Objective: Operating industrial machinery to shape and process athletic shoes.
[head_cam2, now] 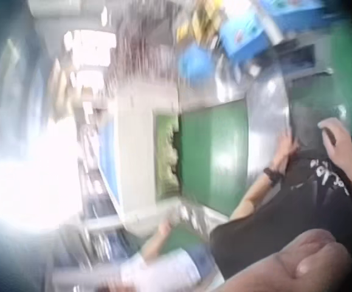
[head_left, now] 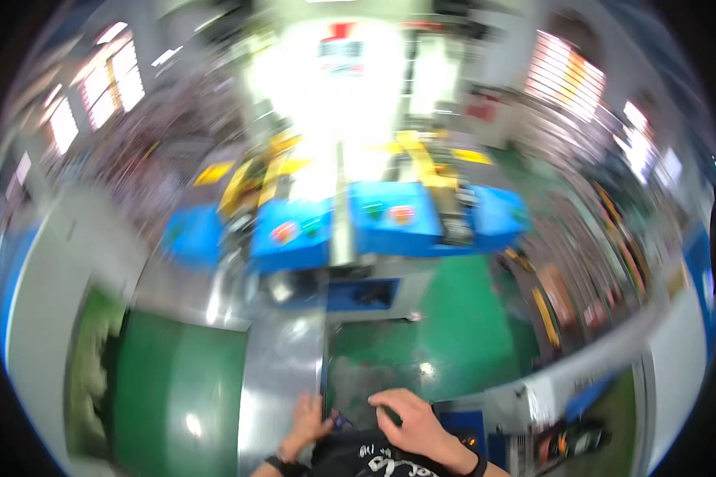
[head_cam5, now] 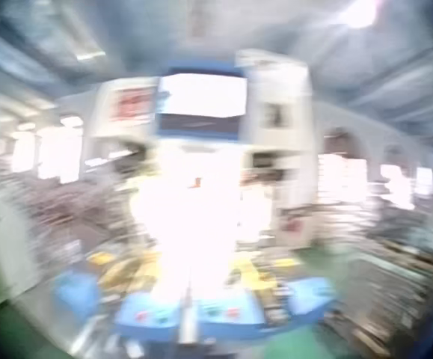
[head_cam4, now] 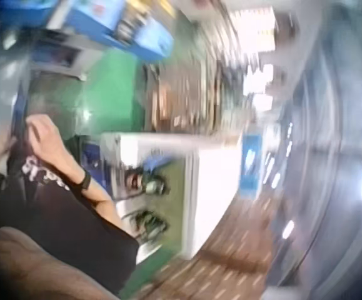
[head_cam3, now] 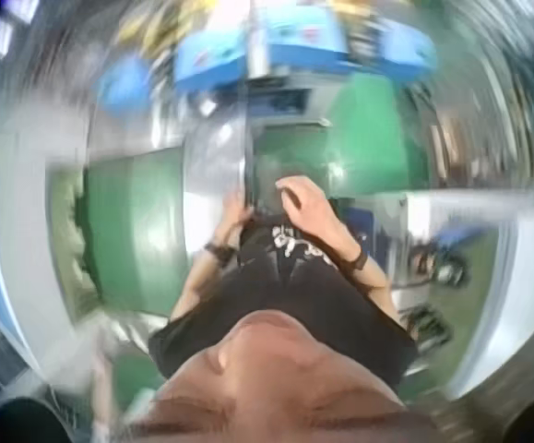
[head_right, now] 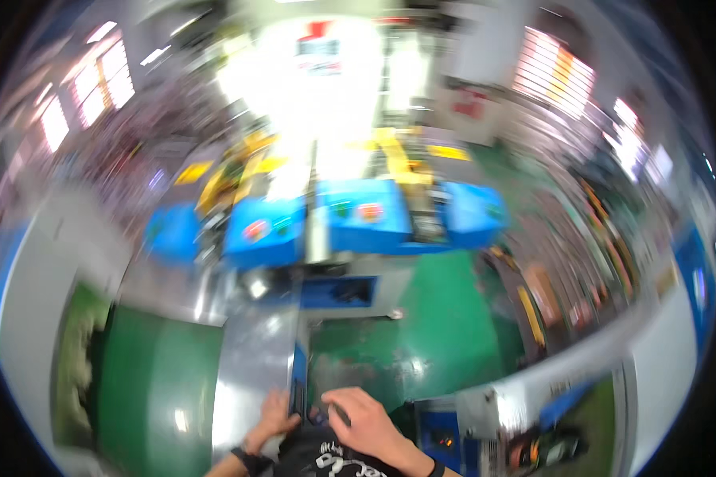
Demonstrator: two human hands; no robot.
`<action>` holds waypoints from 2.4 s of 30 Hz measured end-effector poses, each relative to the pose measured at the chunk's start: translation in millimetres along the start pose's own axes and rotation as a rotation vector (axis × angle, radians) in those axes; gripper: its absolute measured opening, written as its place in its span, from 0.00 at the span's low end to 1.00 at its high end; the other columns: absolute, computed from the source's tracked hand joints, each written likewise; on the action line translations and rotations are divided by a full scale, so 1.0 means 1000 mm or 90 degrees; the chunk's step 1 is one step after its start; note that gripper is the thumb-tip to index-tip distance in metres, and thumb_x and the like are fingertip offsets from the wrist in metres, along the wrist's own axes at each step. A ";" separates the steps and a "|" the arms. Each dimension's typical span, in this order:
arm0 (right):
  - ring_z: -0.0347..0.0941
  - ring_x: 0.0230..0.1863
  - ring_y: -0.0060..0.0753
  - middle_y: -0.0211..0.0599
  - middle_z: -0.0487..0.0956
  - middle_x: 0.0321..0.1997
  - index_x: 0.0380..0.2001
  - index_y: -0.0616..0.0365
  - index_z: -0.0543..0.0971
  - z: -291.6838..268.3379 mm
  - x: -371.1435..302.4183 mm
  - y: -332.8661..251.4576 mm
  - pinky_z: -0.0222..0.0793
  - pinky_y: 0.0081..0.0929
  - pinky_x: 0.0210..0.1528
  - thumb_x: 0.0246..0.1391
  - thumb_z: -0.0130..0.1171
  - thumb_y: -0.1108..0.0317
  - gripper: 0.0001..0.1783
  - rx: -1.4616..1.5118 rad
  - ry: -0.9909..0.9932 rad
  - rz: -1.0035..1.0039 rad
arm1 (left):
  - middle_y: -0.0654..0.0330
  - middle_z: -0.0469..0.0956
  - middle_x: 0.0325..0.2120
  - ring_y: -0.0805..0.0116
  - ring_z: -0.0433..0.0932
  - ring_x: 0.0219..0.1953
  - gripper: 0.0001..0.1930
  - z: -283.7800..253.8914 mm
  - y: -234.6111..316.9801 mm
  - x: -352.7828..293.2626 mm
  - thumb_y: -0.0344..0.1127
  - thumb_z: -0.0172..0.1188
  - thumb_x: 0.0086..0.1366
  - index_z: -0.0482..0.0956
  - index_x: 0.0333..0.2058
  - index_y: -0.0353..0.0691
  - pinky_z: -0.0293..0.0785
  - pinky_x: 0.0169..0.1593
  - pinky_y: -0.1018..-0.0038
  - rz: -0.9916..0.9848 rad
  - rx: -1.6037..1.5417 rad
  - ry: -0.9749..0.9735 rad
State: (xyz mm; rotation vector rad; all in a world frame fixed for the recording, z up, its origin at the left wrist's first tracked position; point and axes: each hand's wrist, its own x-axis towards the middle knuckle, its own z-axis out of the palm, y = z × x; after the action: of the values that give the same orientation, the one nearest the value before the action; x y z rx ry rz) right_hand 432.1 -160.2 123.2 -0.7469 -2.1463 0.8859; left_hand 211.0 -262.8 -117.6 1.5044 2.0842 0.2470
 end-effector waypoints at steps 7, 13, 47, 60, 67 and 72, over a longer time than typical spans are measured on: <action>0.77 0.44 0.48 0.51 0.78 0.46 0.50 0.62 0.73 0.142 0.080 0.016 0.71 0.34 0.46 0.55 0.54 0.69 0.19 -0.036 -0.601 -0.161 | 0.42 0.29 0.69 0.44 0.27 0.71 0.62 0.063 -0.090 -0.112 0.76 0.54 0.46 0.40 0.69 0.41 0.25 0.61 0.30 -0.458 -0.184 0.076; 0.66 0.59 0.59 0.64 0.68 0.58 0.56 0.69 0.66 0.272 0.123 0.111 0.63 0.42 0.60 0.51 0.60 0.64 0.31 -0.143 -0.854 -0.265 | 0.45 0.31 0.69 0.44 0.29 0.71 0.57 0.081 -0.074 -0.106 0.73 0.55 0.51 0.38 0.69 0.45 0.28 0.62 0.30 -0.502 -0.150 0.174; 0.20 0.73 0.66 0.62 0.29 0.73 0.69 0.61 0.34 0.349 0.188 0.216 0.32 0.81 0.60 0.40 0.64 0.36 0.69 -0.408 -0.908 -0.184 | 0.31 0.23 0.64 0.29 0.22 0.66 0.66 0.027 -0.047 -0.055 0.67 0.68 0.37 0.39 0.68 0.44 0.28 0.57 0.27 -0.784 -0.384 0.256; 0.26 0.73 0.68 0.64 0.35 0.72 0.69 0.59 0.31 0.345 0.195 0.215 0.32 0.78 0.62 0.40 0.64 0.37 0.69 -0.376 -0.906 -0.212 | 0.31 0.32 0.66 0.30 0.31 0.68 0.60 0.030 -0.033 -0.055 0.63 0.67 0.43 0.45 0.67 0.37 0.33 0.63 0.33 -0.832 -0.338 0.419; 0.22 0.72 0.70 0.67 0.33 0.72 0.68 0.60 0.30 0.354 0.195 0.230 0.32 0.84 0.58 0.40 0.64 0.38 0.69 -0.358 -0.961 -0.179 | 0.34 0.31 0.66 0.35 0.37 0.68 0.39 0.056 -0.048 -0.048 0.60 0.62 0.49 0.65 0.60 0.55 0.37 0.61 0.34 -0.981 -0.124 0.434; 0.19 0.71 0.72 0.70 0.32 0.71 0.68 0.62 0.30 0.370 0.189 0.251 0.31 0.85 0.57 0.41 0.64 0.39 0.69 -0.386 -0.943 -0.241 | 0.35 0.36 0.66 0.35 0.40 0.68 0.38 0.054 -0.045 -0.038 0.59 0.62 0.50 0.67 0.59 0.53 0.38 0.61 0.35 -1.024 -0.114 0.415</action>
State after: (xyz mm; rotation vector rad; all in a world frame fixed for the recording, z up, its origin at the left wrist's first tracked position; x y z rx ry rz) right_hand 96.4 -10.5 -194.0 0.3064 -3.7614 0.5695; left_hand 210.9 -322.5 -170.6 -0.7120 2.9151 0.2581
